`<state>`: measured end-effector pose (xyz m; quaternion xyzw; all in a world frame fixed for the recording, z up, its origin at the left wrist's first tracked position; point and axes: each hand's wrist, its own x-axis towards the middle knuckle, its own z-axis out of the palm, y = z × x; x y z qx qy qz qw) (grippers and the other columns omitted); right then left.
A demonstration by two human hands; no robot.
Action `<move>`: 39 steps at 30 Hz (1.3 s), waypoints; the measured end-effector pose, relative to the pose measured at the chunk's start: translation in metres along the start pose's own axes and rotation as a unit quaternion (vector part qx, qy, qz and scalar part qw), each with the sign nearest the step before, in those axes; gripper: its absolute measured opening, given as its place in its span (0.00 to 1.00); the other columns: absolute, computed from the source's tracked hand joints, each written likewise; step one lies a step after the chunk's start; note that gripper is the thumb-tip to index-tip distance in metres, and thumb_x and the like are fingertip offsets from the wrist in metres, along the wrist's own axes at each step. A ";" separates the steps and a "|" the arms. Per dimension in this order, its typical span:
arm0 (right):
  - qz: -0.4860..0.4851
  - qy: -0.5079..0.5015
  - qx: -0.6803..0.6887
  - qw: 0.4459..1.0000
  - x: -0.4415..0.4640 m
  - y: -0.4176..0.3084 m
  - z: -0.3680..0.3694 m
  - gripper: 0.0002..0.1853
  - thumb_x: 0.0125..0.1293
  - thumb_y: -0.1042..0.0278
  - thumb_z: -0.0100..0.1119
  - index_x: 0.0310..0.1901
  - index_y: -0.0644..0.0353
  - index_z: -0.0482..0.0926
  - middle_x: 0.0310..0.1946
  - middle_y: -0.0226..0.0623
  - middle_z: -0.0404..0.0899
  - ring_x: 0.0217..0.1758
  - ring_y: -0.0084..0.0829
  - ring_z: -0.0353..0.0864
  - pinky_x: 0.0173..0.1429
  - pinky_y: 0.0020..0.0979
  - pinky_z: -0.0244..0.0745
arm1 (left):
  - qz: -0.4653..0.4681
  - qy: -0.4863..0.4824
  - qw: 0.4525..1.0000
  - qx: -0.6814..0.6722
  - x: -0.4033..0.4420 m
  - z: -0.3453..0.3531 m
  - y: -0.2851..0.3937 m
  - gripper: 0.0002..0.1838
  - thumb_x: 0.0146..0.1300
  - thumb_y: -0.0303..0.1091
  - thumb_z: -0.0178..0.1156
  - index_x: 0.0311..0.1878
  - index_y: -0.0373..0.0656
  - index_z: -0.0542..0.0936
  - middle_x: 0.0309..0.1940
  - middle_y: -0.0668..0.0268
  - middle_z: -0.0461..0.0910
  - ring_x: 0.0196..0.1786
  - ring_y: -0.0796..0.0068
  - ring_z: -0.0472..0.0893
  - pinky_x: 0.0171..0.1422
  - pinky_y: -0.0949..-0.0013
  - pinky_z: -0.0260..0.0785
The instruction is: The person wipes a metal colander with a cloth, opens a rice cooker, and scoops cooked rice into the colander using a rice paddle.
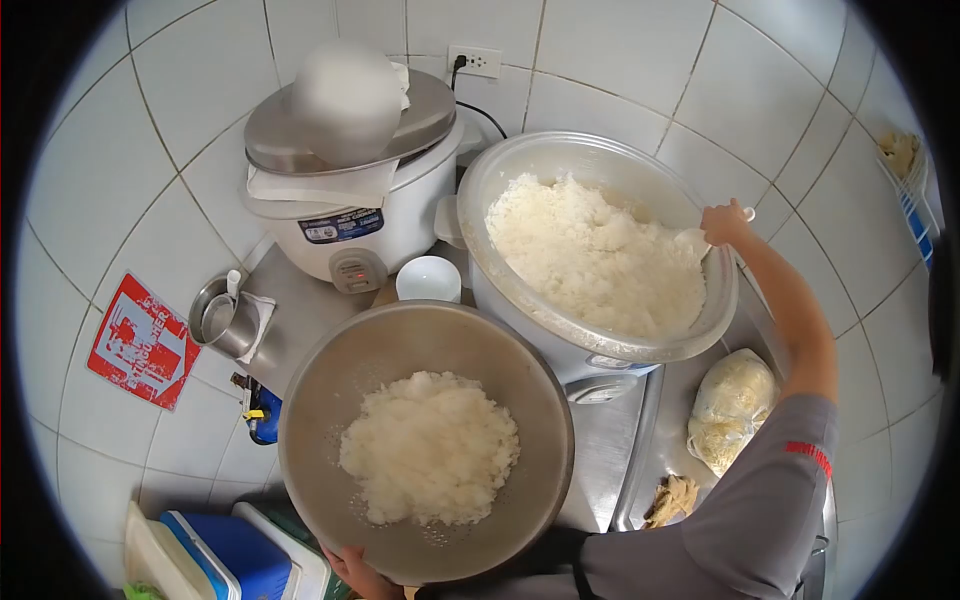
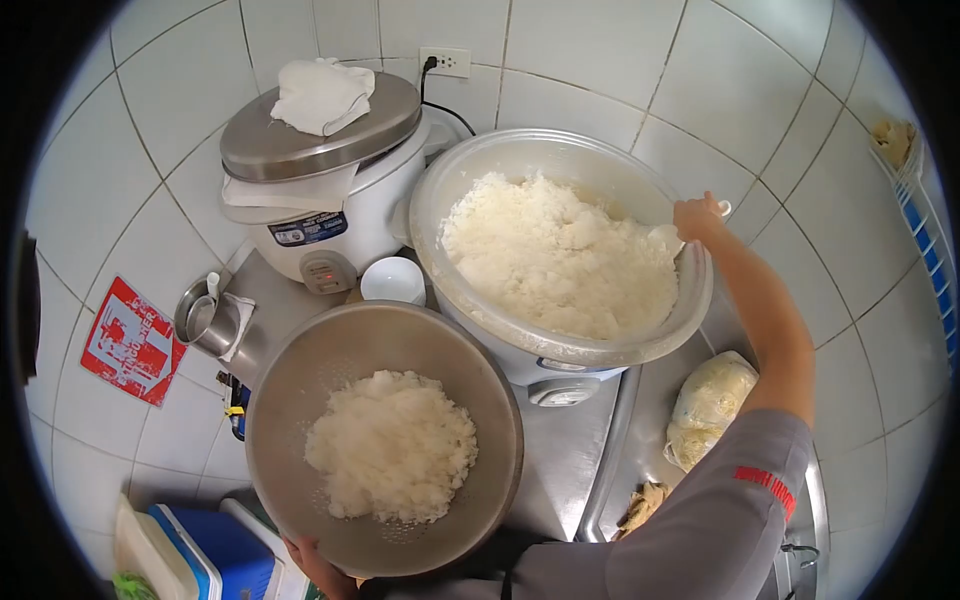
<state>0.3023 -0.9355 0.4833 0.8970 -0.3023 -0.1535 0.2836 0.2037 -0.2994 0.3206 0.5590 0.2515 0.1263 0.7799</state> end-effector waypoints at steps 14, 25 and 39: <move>-0.119 0.029 0.160 0.980 -0.063 -0.060 -0.035 0.13 0.57 0.56 0.50 0.42 0.43 0.79 0.44 0.29 0.74 0.48 0.31 0.73 0.54 0.42 0.54 | 0.000 -0.029 0.999 0.028 0.001 -0.004 0.004 0.26 0.49 0.25 0.43 0.57 0.38 0.63 0.46 0.59 0.70 0.44 0.68 0.73 0.48 0.70 0.65; -0.186 0.151 0.041 0.970 -0.018 -0.100 -0.021 0.09 0.58 0.66 0.50 0.35 0.39 0.78 0.25 0.27 0.78 0.35 0.25 0.76 0.49 0.34 0.55 | 0.016 -0.029 0.999 -0.011 0.003 -0.004 -0.006 0.26 0.48 0.24 0.43 0.56 0.38 0.64 0.42 0.60 0.72 0.40 0.70 0.74 0.44 0.71 0.67; -0.092 0.238 0.049 0.966 0.019 -0.067 -0.030 0.09 0.57 0.65 0.49 0.35 0.41 0.79 0.29 0.27 0.80 0.36 0.27 0.78 0.53 0.35 0.54 | -0.006 0.042 0.999 -0.008 0.005 -0.010 -0.010 0.27 0.47 0.25 0.44 0.56 0.39 0.63 0.44 0.58 0.71 0.41 0.67 0.74 0.45 0.69 0.68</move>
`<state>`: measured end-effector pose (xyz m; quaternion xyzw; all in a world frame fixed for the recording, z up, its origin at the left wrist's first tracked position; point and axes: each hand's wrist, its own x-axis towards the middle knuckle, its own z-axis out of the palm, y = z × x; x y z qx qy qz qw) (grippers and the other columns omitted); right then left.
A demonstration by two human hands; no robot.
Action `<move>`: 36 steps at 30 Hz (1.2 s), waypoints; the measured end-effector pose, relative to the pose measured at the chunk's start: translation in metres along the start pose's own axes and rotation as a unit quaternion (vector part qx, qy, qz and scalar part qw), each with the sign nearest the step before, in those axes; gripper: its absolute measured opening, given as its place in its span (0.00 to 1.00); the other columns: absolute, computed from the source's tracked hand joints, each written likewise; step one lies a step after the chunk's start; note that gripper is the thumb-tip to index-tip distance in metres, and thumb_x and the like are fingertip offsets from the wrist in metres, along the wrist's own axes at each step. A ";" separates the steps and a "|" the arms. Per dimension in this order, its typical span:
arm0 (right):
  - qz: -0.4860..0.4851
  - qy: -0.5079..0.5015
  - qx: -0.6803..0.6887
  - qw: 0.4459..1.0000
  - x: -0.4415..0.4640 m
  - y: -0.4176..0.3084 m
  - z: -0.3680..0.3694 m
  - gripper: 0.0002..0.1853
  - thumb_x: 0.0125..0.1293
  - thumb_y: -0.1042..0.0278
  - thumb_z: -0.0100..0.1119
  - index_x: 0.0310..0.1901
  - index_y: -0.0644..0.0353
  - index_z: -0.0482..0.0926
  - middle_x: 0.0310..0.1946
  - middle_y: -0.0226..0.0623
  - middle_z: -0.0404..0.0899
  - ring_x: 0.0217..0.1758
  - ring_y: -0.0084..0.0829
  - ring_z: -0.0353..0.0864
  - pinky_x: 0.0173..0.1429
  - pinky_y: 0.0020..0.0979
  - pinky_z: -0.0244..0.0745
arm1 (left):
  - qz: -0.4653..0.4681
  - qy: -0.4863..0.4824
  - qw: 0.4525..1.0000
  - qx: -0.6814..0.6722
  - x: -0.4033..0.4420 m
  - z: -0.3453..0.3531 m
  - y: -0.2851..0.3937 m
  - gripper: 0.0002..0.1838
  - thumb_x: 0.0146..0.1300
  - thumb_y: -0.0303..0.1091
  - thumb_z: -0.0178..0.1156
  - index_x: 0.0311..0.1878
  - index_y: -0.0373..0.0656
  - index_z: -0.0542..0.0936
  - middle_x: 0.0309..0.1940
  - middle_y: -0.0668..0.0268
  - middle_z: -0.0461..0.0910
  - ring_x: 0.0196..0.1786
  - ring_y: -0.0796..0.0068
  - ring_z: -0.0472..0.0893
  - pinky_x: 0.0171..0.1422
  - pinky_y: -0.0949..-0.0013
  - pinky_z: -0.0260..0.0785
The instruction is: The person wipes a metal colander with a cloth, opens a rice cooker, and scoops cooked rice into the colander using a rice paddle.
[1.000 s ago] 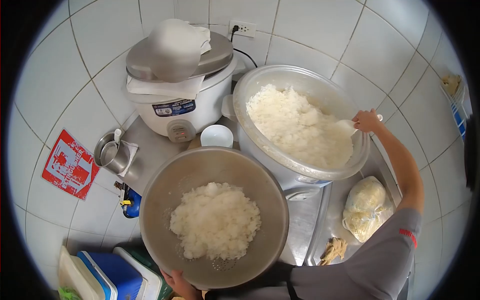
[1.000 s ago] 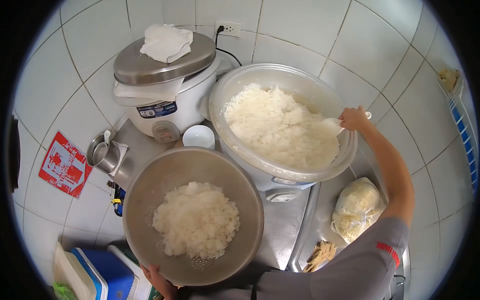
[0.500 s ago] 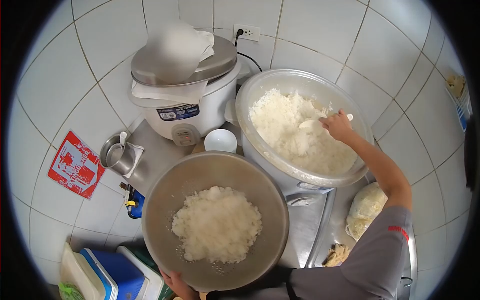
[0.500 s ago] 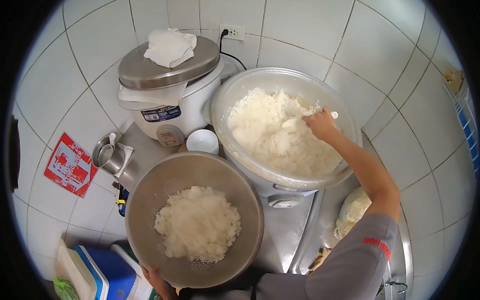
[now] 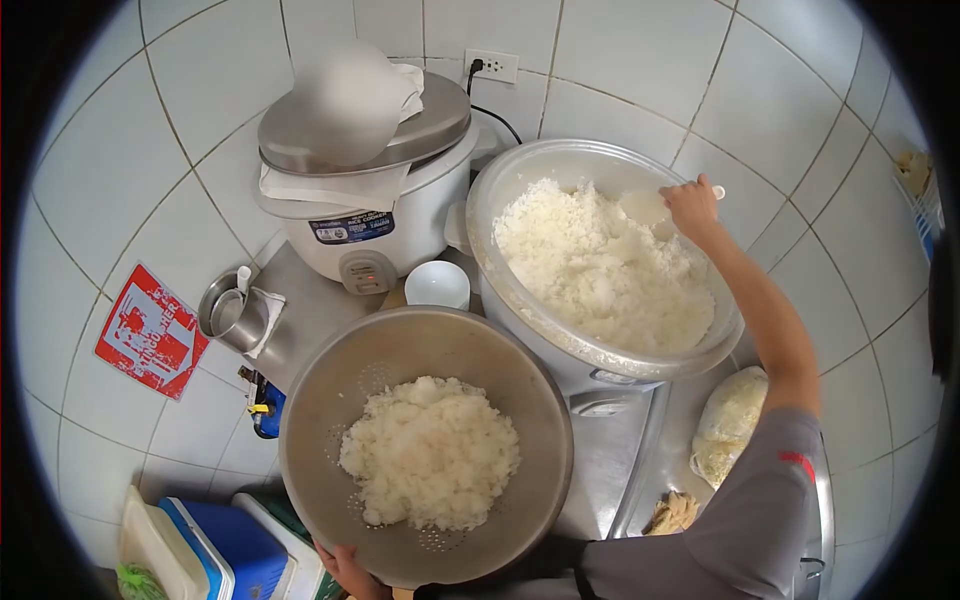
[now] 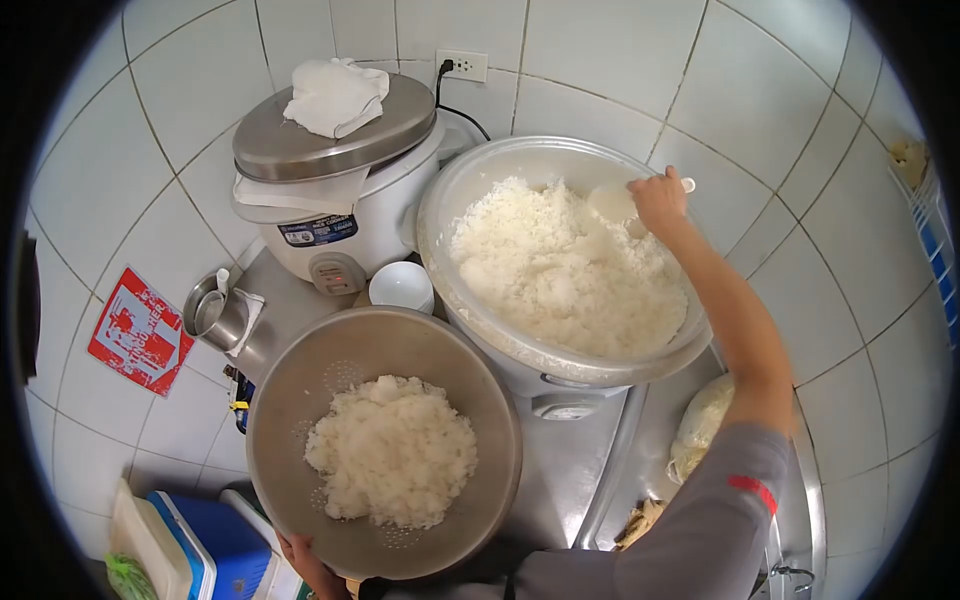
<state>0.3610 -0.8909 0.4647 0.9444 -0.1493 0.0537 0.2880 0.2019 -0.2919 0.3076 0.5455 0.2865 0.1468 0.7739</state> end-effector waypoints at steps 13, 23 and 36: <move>-0.063 0.225 0.108 0.966 0.107 -0.078 0.003 0.07 0.56 0.62 0.51 0.35 0.43 0.79 0.26 0.29 0.77 0.36 0.29 0.76 0.50 0.34 0.55 | -0.048 -0.001 0.986 0.158 0.001 -0.012 0.005 0.31 0.53 0.27 0.52 0.62 0.37 0.58 0.52 0.52 0.67 0.48 0.59 0.70 0.47 0.64 0.66; -0.196 0.056 0.111 0.973 0.143 -0.107 0.003 0.11 0.61 0.55 0.47 0.40 0.43 0.78 0.37 0.31 0.78 0.46 0.31 0.73 0.53 0.41 0.55 | 0.041 -0.077 0.996 0.010 0.005 -0.008 0.002 0.25 0.49 0.24 0.44 0.55 0.38 0.64 0.43 0.62 0.72 0.41 0.71 0.74 0.45 0.71 0.68; -0.187 -0.079 0.209 0.957 0.122 -0.116 0.008 0.16 0.60 0.48 0.47 0.40 0.46 0.80 0.38 0.33 0.77 0.44 0.33 0.74 0.55 0.41 0.52 | 0.040 -0.050 0.998 0.022 0.007 -0.009 -0.004 0.27 0.45 0.23 0.43 0.54 0.36 0.65 0.42 0.61 0.72 0.40 0.71 0.74 0.46 0.72 0.67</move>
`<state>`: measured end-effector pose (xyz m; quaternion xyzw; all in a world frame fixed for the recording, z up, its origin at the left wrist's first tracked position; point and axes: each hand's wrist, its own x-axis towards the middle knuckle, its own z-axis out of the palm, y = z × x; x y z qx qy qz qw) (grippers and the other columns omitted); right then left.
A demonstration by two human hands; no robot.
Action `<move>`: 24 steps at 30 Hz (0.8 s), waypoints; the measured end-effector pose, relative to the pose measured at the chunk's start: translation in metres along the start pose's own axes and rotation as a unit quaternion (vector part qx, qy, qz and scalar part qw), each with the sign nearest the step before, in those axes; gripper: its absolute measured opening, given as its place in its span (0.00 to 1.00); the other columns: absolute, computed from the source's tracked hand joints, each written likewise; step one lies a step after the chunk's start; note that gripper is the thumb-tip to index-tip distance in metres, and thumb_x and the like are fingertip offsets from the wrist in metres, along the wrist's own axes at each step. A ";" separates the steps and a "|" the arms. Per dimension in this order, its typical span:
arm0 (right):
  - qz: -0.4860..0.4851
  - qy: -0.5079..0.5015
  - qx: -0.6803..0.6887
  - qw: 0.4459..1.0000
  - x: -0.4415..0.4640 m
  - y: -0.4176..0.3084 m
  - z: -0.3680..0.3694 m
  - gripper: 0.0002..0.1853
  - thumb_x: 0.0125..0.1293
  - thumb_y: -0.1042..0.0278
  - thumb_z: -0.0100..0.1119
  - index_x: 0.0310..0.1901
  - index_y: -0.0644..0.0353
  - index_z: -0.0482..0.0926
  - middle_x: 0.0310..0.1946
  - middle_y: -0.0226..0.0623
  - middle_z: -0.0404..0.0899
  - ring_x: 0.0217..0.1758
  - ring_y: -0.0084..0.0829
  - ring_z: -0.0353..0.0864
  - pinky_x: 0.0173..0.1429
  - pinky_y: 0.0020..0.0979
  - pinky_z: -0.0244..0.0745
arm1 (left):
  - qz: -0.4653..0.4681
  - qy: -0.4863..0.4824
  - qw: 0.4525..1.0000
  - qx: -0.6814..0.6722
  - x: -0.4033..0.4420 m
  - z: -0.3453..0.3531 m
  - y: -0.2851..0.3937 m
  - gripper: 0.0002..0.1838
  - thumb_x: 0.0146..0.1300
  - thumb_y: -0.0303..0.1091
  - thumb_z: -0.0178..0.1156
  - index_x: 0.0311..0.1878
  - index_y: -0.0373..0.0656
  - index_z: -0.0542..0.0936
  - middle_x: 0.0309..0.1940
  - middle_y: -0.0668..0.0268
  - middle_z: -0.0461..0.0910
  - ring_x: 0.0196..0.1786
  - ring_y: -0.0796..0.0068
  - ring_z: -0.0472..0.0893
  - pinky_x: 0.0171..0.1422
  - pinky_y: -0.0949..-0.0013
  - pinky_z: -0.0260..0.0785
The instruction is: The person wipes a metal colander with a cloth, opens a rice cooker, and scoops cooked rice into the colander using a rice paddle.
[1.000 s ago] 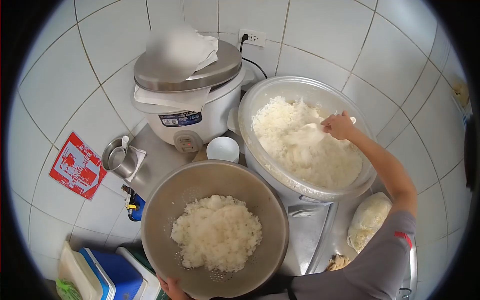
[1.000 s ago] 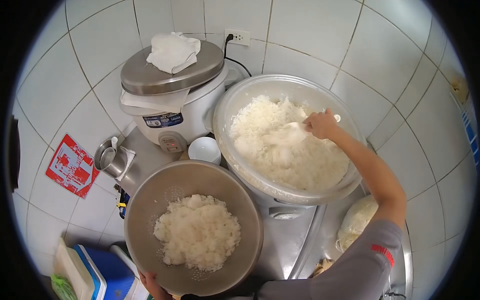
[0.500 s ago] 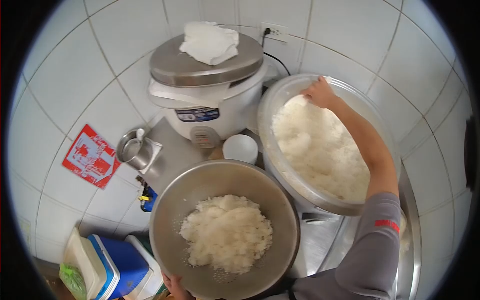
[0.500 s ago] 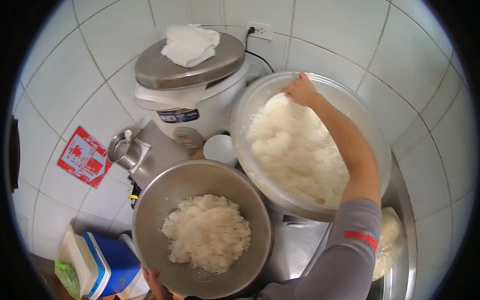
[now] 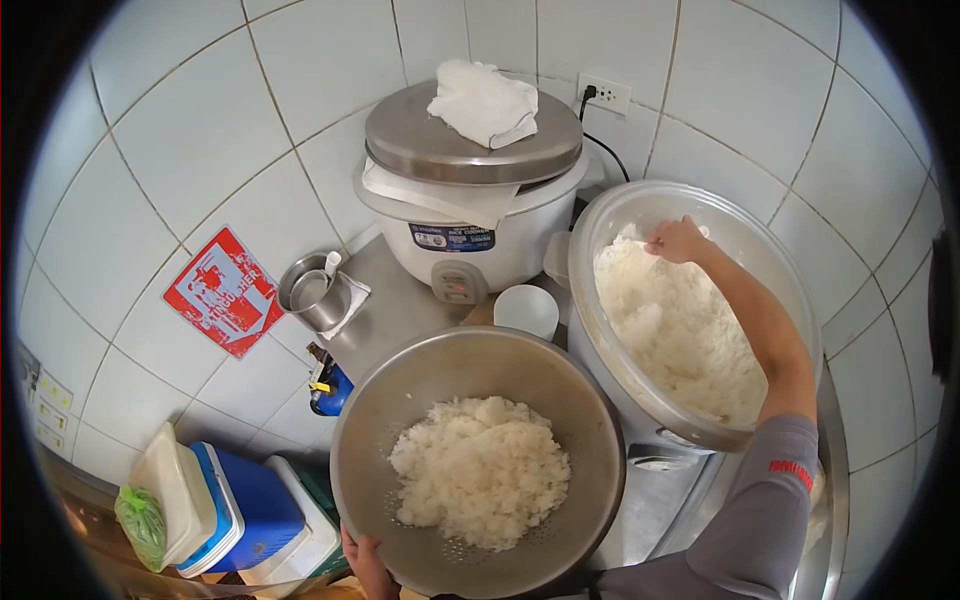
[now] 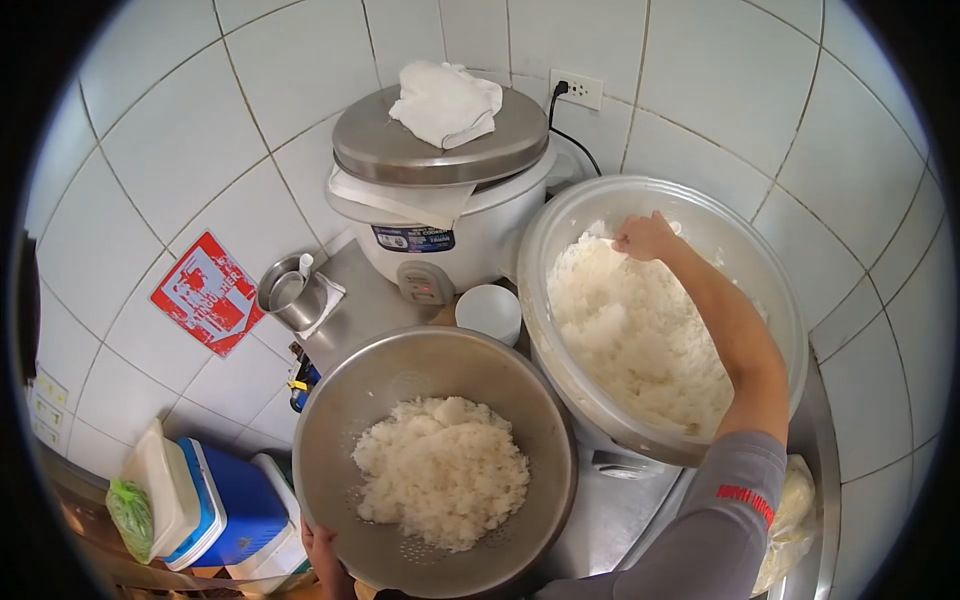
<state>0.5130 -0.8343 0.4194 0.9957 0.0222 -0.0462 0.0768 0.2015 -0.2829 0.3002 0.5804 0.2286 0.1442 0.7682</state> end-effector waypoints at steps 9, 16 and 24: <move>-0.013 0.003 0.062 0.998 -0.032 -0.024 0.003 0.16 0.62 0.51 0.46 0.42 0.46 0.80 0.31 0.34 0.79 0.40 0.32 0.75 0.55 0.37 0.51 | -0.016 0.005 1.000 -0.004 -0.003 0.009 0.008 0.27 0.44 0.23 0.43 0.54 0.36 0.65 0.41 0.60 0.73 0.38 0.71 0.74 0.45 0.72 0.67; -0.049 0.055 0.014 0.997 -0.069 -0.059 -0.016 0.11 0.61 0.60 0.49 0.40 0.47 0.79 0.27 0.34 0.79 0.34 0.31 0.76 0.51 0.34 0.52 | -0.015 0.024 1.000 -0.007 -0.006 0.013 0.010 0.27 0.44 0.23 0.43 0.53 0.36 0.65 0.40 0.61 0.73 0.38 0.71 0.74 0.43 0.71 0.68; -0.149 0.125 -0.081 0.978 -0.079 -0.064 -0.025 0.14 0.52 0.73 0.51 0.40 0.46 0.79 0.20 0.30 0.75 0.30 0.28 0.73 0.49 0.32 0.55 | -0.013 -0.027 1.000 -0.001 -0.005 0.011 0.013 0.25 0.45 0.23 0.44 0.52 0.36 0.65 0.39 0.61 0.73 0.37 0.71 0.74 0.43 0.71 0.68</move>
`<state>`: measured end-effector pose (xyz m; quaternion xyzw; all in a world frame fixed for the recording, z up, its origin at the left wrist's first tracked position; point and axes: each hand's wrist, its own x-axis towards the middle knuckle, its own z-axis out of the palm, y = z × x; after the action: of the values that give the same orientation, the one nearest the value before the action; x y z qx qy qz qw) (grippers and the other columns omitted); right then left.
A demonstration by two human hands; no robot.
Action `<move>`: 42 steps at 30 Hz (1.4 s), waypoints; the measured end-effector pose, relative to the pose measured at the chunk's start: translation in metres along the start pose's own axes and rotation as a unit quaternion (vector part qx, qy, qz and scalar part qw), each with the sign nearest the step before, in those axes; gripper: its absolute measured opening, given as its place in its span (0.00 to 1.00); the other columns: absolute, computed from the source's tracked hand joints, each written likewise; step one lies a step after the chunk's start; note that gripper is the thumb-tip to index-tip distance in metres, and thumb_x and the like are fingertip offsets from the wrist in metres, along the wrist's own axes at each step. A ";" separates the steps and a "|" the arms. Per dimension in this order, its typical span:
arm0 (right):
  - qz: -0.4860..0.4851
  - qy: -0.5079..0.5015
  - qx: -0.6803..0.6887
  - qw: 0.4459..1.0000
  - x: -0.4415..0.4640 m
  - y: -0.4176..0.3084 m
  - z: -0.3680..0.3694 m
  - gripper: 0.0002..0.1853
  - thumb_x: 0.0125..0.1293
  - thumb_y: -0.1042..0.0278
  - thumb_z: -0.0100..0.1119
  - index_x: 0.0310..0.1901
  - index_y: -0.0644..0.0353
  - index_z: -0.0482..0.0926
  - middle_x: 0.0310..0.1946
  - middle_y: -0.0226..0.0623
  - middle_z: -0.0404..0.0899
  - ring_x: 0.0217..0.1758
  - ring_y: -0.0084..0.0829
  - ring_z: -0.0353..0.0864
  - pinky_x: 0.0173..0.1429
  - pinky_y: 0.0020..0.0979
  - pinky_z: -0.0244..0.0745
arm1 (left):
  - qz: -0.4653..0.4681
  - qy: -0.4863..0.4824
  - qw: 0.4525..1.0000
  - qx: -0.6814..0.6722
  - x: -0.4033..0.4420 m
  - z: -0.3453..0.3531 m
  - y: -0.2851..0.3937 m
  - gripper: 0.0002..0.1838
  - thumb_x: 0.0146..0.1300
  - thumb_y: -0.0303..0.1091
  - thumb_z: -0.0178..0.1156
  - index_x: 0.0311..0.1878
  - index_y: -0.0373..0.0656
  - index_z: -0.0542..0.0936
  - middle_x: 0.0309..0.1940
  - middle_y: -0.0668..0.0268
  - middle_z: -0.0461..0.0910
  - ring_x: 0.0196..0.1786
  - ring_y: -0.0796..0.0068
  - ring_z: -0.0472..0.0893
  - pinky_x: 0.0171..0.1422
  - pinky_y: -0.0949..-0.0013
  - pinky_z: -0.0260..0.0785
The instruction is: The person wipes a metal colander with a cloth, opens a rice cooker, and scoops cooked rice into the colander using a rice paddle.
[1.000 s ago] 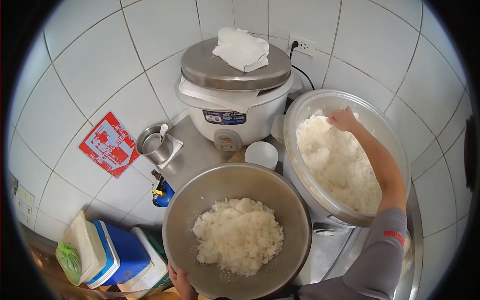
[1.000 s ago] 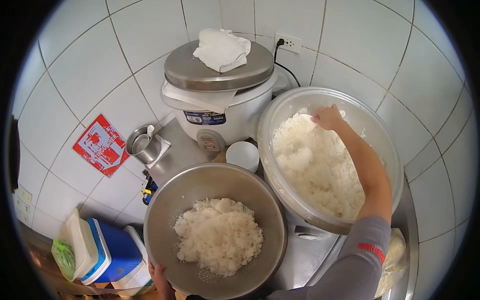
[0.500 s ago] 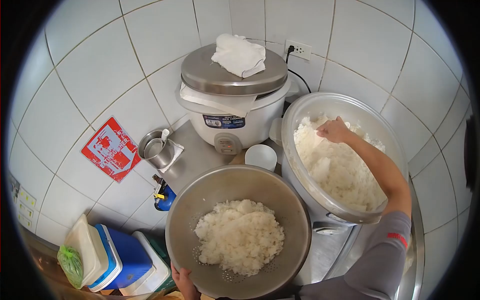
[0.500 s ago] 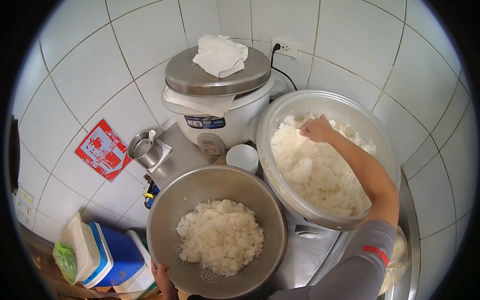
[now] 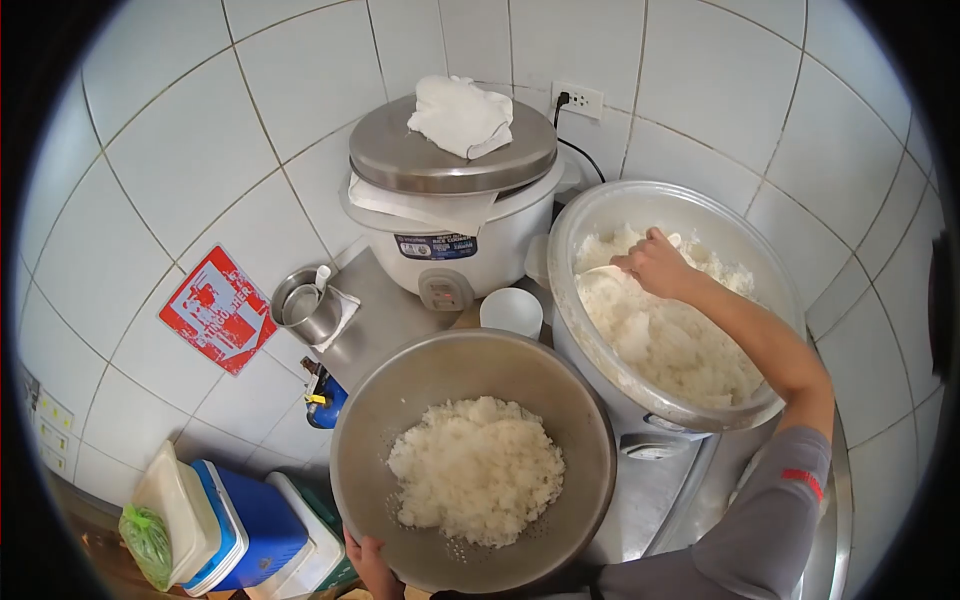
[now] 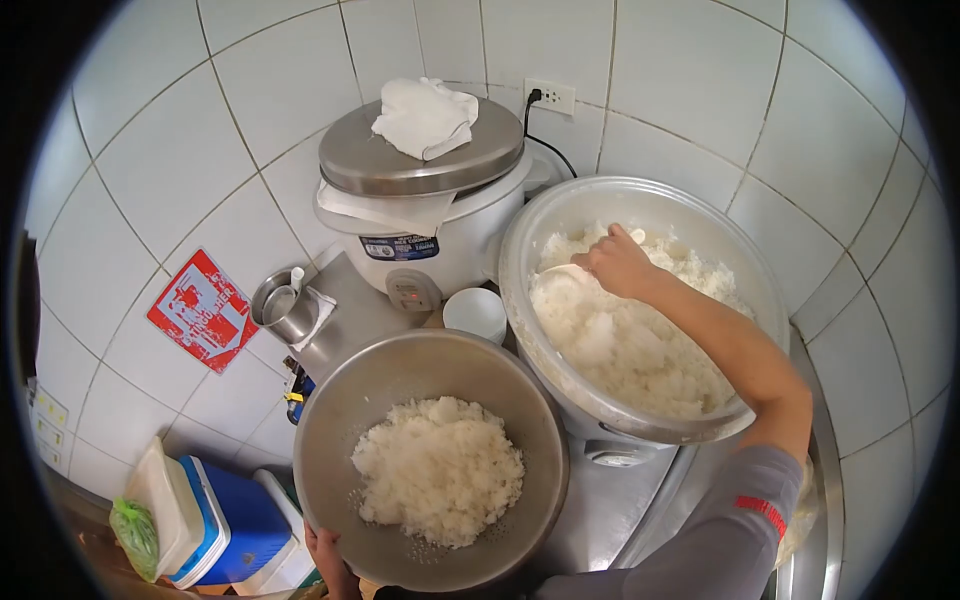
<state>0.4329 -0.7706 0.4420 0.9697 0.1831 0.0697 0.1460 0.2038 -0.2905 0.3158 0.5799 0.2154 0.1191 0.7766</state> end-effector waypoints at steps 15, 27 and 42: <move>0.039 0.001 -0.038 0.999 -0.020 0.010 0.008 0.10 0.58 0.62 0.50 0.39 0.37 0.80 0.17 0.30 0.75 0.25 0.29 0.73 0.48 0.30 0.55 | -0.004 0.000 1.000 -0.019 -0.002 0.007 0.006 0.27 0.45 0.23 0.43 0.55 0.36 0.64 0.41 0.60 0.72 0.40 0.68 0.74 0.44 0.70 0.68; 0.068 -0.131 -0.015 0.989 0.009 -0.017 -0.021 0.18 0.62 0.52 0.42 0.26 0.47 0.81 0.21 0.35 0.78 0.29 0.38 0.78 0.36 0.38 0.70 | 0.016 0.008 0.999 -0.033 0.004 0.004 -0.003 0.24 0.48 0.25 0.46 0.53 0.35 0.65 0.42 0.60 0.72 0.40 0.71 0.74 0.45 0.72 0.67; -0.045 -0.215 -0.109 0.969 0.007 -0.067 -0.043 0.14 0.56 0.62 0.44 0.23 0.54 0.80 0.24 0.38 0.79 0.30 0.37 0.79 0.35 0.36 0.71 | -0.017 0.026 1.000 -0.002 -0.003 0.007 0.009 0.25 0.48 0.26 0.45 0.54 0.35 0.64 0.43 0.60 0.72 0.42 0.70 0.73 0.46 0.71 0.67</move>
<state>0.4089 -0.6976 0.4629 0.9309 0.1822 -0.1278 0.2895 0.2048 -0.2957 0.3263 0.5713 0.2455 0.1216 0.7737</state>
